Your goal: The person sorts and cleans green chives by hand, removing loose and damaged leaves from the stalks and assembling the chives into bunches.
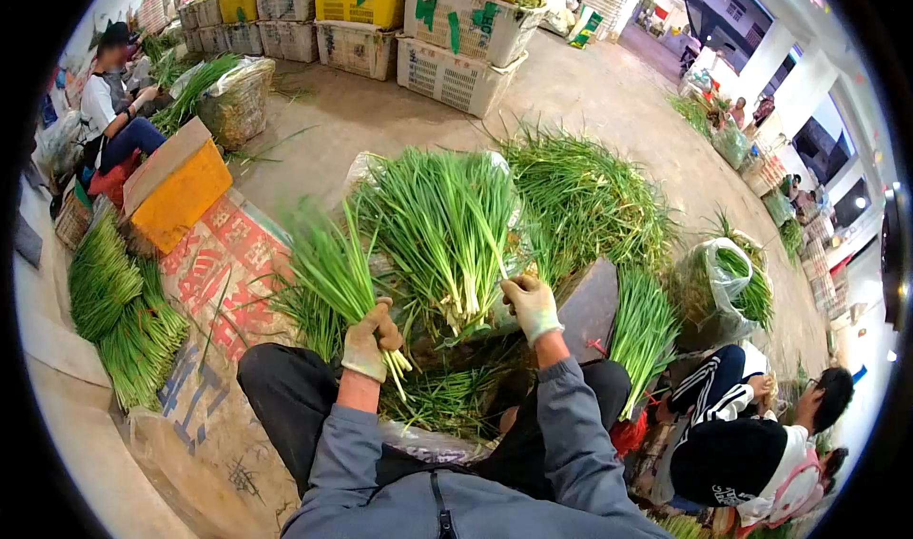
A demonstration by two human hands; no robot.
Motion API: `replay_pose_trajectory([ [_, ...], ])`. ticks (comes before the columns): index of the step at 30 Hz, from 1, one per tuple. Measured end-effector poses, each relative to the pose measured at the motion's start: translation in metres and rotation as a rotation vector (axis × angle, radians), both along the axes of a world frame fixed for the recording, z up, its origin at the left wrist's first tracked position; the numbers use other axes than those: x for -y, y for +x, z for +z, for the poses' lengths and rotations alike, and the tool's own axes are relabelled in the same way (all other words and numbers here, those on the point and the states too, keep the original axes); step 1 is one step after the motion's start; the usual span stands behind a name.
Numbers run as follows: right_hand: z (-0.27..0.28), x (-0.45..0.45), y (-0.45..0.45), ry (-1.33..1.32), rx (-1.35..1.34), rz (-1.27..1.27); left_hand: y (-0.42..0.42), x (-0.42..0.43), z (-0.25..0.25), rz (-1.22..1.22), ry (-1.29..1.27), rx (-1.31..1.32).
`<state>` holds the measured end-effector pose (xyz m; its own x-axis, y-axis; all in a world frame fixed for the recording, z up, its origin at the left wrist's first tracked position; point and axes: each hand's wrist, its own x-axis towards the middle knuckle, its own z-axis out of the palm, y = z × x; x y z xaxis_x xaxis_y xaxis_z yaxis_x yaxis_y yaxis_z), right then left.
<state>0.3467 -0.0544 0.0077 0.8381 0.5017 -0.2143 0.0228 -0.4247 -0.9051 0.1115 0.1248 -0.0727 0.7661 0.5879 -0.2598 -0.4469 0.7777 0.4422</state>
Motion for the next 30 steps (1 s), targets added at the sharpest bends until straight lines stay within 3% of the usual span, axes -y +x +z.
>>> replay_pose_trajectory([
  [1, 0.021, 0.003, -0.015, 0.129, -0.189, -0.033, 0.006, 0.001, 0.003, 0.046, 0.015, -0.101],
  [3, 0.022, 0.006, -0.045, 0.159, -0.192, 0.012, 0.013, 0.013, 0.013, 0.035, 0.146, -0.28],
  [5, 0.025, 0.004, -0.085, 0.167, -0.1, 0.134, 0.018, 0.03, 0.054, -0.031, 0.183, -0.303],
  [7, 0.001, 0.001, -0.118, 0.09, 0.271, 0.357, 0.025, 0.038, 0.048, 0.04, 0.286, -0.211],
  [9, -0.009, -0.006, -0.148, 0.038, 0.21, 0.414, 0.023, 0.037, 0.048, -0.129, 0.171, -0.15],
  [12, -0.02, -0.004, -0.138, 0.041, 0.159, 0.568, 0.016, 0.028, 0.045, -0.135, 0.271, -0.231],
  [15, -0.002, -0.02, -0.098, -0.074, 0.038, 0.322, 0.011, 0.026, 0.054, -0.085, 0.231, -0.3],
  [17, -0.001, -0.04, -0.088, 0.054, 0.046, 0.33, 0.014, 0.025, 0.047, -0.07, 0.227, -0.326],
  [18, -0.007, -0.051, -0.086, 0.053, 0.026, 0.326, 0.017, 0.023, 0.025, -0.048, 0.315, -0.323],
  [19, -0.004, -0.057, -0.086, -0.002, 0.076, 0.366, 0.022, 0.024, 0.038, -0.028, 0.404, -0.317],
  [20, -0.014, -0.063, -0.086, 0.039, -0.091, 0.331, 0.017, 0.027, 0.052, -0.104, 0.32, -0.315],
  [21, -0.024, -0.068, -0.083, 0.083, -0.255, 0.299, 0.018, 0.027, 0.038, 0.038, 0.398, -0.34],
  [23, -0.009, -0.06, -0.1, 0.48, -0.217, 0.255, 0.024, 0.001, -0.014, 0.171, 0.416, -0.393],
  [24, -0.001, -0.049, -0.106, 0.58, -0.476, 0.256, 0.011, -0.002, 0.02, 0.095, 0.182, -0.382],
  [25, 0.01, -0.034, -0.113, 0.674, -0.744, 0.249, 0.008, -0.01, 0.019, 0.188, -0.013, -0.294],
  [27, 0.007, -0.013, -0.102, 0.59, -0.535, 0.365, -0.002, -0.034, -0.007, 0.308, -0.08, -0.186],
  [28, 0.037, -0.005, -0.085, 0.439, -0.583, 0.368, -0.003, -0.037, -0.01, 0.3, -0.081, -0.189],
  [29, 0.054, 0.0, -0.055, 0.241, -0.223, 0.415, -0.004, -0.039, -0.012, 0.307, -0.078, -0.125],
  [30, 0.047, 0.006, -0.008, 0.251, -0.038, 0.297, -0.005, -0.038, -0.013, 0.312, -0.074, -0.06],
])
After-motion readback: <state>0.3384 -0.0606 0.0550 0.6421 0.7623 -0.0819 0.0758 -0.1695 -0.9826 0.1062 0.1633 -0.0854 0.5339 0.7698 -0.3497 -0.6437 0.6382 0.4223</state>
